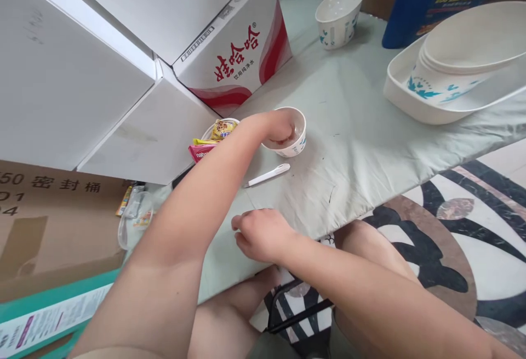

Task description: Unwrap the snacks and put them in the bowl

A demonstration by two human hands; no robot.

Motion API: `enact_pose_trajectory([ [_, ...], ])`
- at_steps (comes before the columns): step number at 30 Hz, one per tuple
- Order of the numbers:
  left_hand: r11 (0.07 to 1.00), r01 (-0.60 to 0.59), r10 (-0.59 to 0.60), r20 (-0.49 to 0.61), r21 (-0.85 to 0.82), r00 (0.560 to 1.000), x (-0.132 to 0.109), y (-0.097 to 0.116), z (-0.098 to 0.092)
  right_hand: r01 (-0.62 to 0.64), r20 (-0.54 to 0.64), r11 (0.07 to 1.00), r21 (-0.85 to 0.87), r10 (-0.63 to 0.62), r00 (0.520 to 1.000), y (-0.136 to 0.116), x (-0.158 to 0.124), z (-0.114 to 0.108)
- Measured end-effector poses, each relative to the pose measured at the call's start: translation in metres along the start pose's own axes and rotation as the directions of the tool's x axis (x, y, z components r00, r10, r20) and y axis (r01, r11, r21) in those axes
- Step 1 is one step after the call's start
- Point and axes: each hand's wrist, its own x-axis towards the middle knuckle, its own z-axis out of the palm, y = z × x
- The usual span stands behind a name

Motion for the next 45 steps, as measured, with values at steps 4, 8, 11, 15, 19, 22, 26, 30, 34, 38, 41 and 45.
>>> enact_pose_trajectory([
  [4, 0.995, -0.066, 0.083, -0.264, 0.072, 0.961, -0.051, 0.009, -0.036, -0.006, -0.131, 0.994, 0.109, 0.021, 0.991, 0.004, -0.005, -0.01],
  [8, 0.92, 0.191, 0.012, -0.514, 0.341, 0.857, -0.139, -0.005, -0.063, -0.06, -0.361, 0.976, 0.21, 0.135, 0.923, 0.015, -0.007, -0.027],
  [11, 0.804, 0.452, -0.263, -0.451, 0.386, 0.853, -0.177, -0.024, -0.06, -0.122, -0.485, 0.947, 0.296, 0.259, 0.835, 0.027, -0.002, -0.038],
  [15, 0.84, 0.471, -0.383, -0.321, 0.27, 0.866, -0.178, -0.042, -0.05, -0.212, -0.501, 0.924, 0.319, 0.354, 0.79, 0.043, 0.006, -0.048],
  [19, 0.895, 0.395, -0.326, -0.302, 0.206, 0.896, -0.168, -0.048, -0.045, -0.429, -0.448, 0.888, 0.165, 0.455, 0.77, 0.054, -0.001, -0.058],
  [22, 0.925, 0.303, -0.23, -0.3, 0.228, 0.926, -0.155, -0.046, -0.042, -0.499, -0.472, 0.853, 0.153, 0.507, 0.721, 0.06, -0.011, -0.07],
  [26, 0.937, 0.232, -0.159, -0.272, 0.262, 0.949, -0.111, -0.037, -0.036, -0.527, -0.52, 0.813, 0.249, 0.571, 0.635, 0.068, -0.017, -0.089],
  [30, 0.954, 0.127, -0.057, -0.25, 0.273, 0.966, -0.049, -0.023, -0.028, -0.522, -0.529, 0.787, 0.33, 0.612, 0.588, 0.076, -0.018, -0.105],
  [34, 0.962, -0.007, 0.061, -0.188, 0.275, 0.98, 0.007, -0.008, -0.02, -0.478, -0.53, 0.772, 0.418, 0.635, 0.562, 0.085, -0.023, -0.121],
  [38, 0.949, -0.147, 0.173, -0.073, 0.279, 0.982, 0.053, 0.009, -0.018, -0.465, -0.515, 0.749, 0.471, 0.662, 0.544, 0.09, -0.028, -0.133],
  [41, 0.933, -0.252, 0.254, 0.025, 0.257, 0.967, 0.08, 0.02, -0.017, -0.459, -0.506, 0.737, 0.496, 0.675, 0.537, 0.092, -0.028, -0.137],
  [45, 0.904, -0.361, 0.342, 0.116, 0.229, 0.932, 0.107, 0.03, -0.016, -0.451, -0.511, 0.738, 0.502, 0.674, 0.534, 0.093, -0.025, -0.138],
])
